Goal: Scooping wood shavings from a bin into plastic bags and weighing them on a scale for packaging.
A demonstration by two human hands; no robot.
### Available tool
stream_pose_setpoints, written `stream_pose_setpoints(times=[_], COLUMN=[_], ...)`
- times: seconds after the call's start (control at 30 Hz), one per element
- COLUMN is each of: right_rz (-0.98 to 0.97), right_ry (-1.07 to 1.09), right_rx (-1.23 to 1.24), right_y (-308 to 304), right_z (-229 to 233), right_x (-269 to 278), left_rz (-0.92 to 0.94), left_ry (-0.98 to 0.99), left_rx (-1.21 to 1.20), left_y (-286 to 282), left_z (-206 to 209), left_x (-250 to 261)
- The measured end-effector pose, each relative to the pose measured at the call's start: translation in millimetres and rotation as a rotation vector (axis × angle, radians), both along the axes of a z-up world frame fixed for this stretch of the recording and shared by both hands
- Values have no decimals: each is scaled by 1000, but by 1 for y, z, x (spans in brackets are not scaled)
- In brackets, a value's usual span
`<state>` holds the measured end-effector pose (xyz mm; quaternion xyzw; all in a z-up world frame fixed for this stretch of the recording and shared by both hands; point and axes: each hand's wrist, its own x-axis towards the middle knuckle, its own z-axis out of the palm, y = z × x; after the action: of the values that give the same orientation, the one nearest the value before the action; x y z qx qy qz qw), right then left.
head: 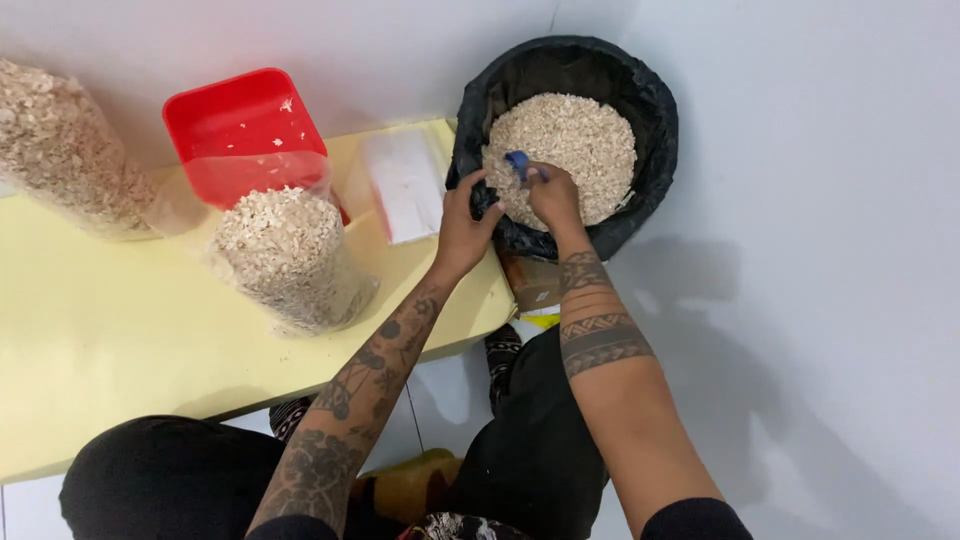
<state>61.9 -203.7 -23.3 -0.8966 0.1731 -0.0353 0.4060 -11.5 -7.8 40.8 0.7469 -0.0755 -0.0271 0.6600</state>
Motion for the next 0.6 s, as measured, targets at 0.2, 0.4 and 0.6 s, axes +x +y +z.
stream_pose_setpoints(times=[0.2,0.4,0.6], right_rz=[-31,-20,30], right_ry=[17,178,254], right_rx=[201,422,438], right_y=[11,8,-10], right_z=[2,30,11], right_x=[7,-15,-10], left_rz=[-33,-74,-65], left_ry=[68,112,93], left_rx=[-49,-16,-23], left_y=[1,6,5], left_z=[33,28,24], left_x=[-8,-10,-5])
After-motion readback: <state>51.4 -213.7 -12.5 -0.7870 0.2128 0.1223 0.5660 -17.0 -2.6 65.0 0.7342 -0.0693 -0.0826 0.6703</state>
